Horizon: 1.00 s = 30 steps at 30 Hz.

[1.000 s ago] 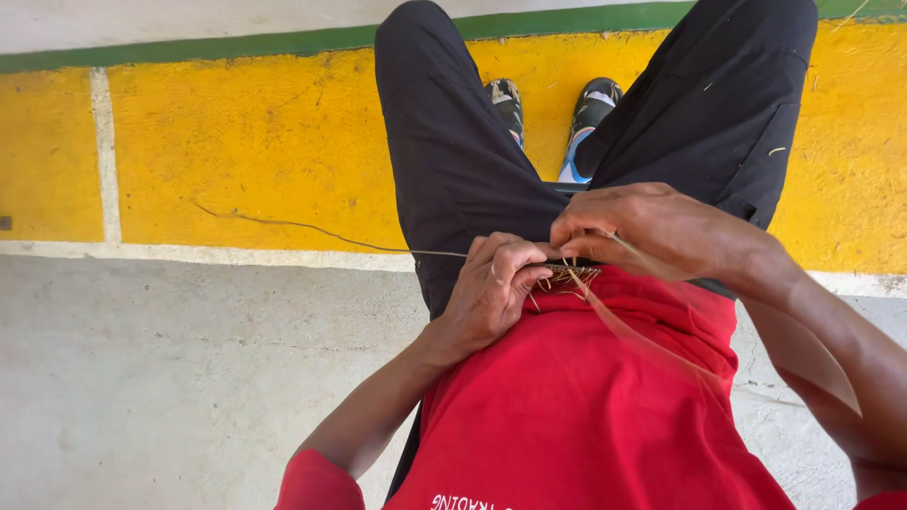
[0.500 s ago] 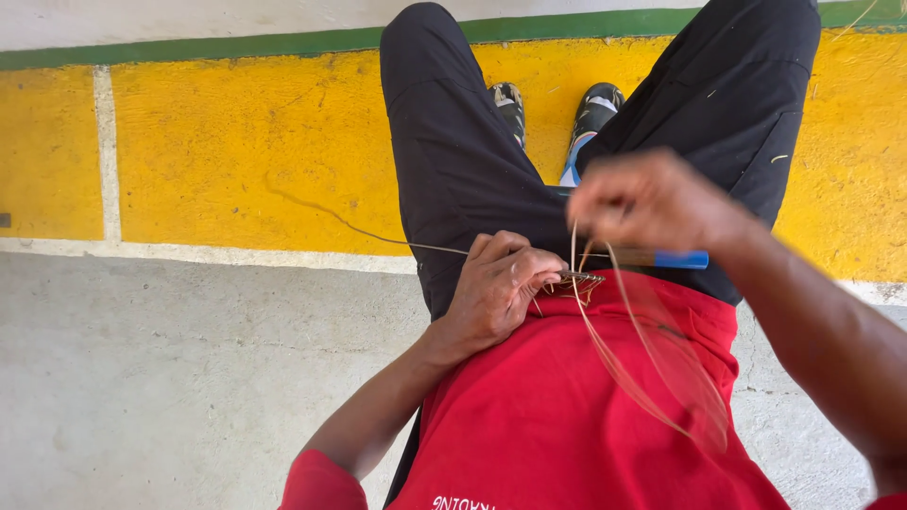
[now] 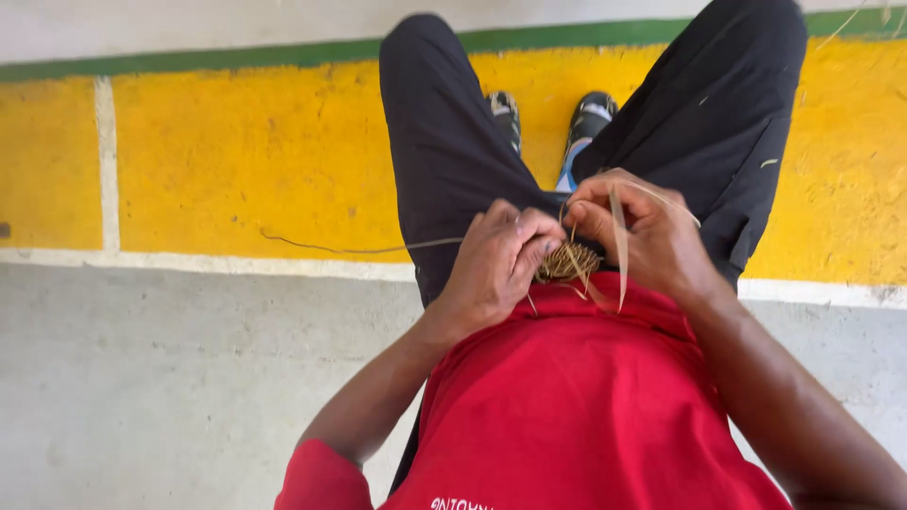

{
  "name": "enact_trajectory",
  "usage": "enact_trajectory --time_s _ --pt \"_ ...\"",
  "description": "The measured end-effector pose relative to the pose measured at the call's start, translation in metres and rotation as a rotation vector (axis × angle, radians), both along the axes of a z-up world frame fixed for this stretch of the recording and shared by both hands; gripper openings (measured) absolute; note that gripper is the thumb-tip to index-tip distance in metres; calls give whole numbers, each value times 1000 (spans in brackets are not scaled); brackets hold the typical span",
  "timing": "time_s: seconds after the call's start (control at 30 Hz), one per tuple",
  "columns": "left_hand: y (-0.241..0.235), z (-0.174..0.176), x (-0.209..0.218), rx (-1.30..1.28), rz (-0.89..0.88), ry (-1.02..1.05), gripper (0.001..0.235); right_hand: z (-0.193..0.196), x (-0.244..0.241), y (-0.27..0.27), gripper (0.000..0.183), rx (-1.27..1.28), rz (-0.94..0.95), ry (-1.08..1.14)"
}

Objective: The recorder is weaving a small round object using fiber strands and a weaving tool.

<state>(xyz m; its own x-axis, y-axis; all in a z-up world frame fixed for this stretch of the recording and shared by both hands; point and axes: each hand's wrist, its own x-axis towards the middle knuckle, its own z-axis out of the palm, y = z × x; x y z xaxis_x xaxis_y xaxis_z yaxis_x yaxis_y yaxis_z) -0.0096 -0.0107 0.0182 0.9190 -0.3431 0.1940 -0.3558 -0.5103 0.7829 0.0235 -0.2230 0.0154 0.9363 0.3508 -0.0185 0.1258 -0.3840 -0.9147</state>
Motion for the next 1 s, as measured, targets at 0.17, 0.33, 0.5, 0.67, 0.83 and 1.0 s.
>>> enact_trajectory --time_s 0.17,0.33,0.5,0.67,0.83,1.0 --pt "0 0 -8 0 -4 72 8 3 -10 7 9 90 -67 -48" --pt "1 -2 -4 -31 -11 47 18 20 -20 1 9 -106 20 -343" --pt "1 -13 -7 -39 -16 25 18 17 -7 -10 13 -83 29 -210" --pt "1 -19 -8 -57 -8 -31 18 2 13 2 14 -76 119 -184" --pt "-2 -7 -6 -65 -30 -36 18 -32 78 -7 33 -319 8 -668" --pt "-3 -6 2 -82 19 -8 19 -49 109 -23 32 -514 -145 -736"
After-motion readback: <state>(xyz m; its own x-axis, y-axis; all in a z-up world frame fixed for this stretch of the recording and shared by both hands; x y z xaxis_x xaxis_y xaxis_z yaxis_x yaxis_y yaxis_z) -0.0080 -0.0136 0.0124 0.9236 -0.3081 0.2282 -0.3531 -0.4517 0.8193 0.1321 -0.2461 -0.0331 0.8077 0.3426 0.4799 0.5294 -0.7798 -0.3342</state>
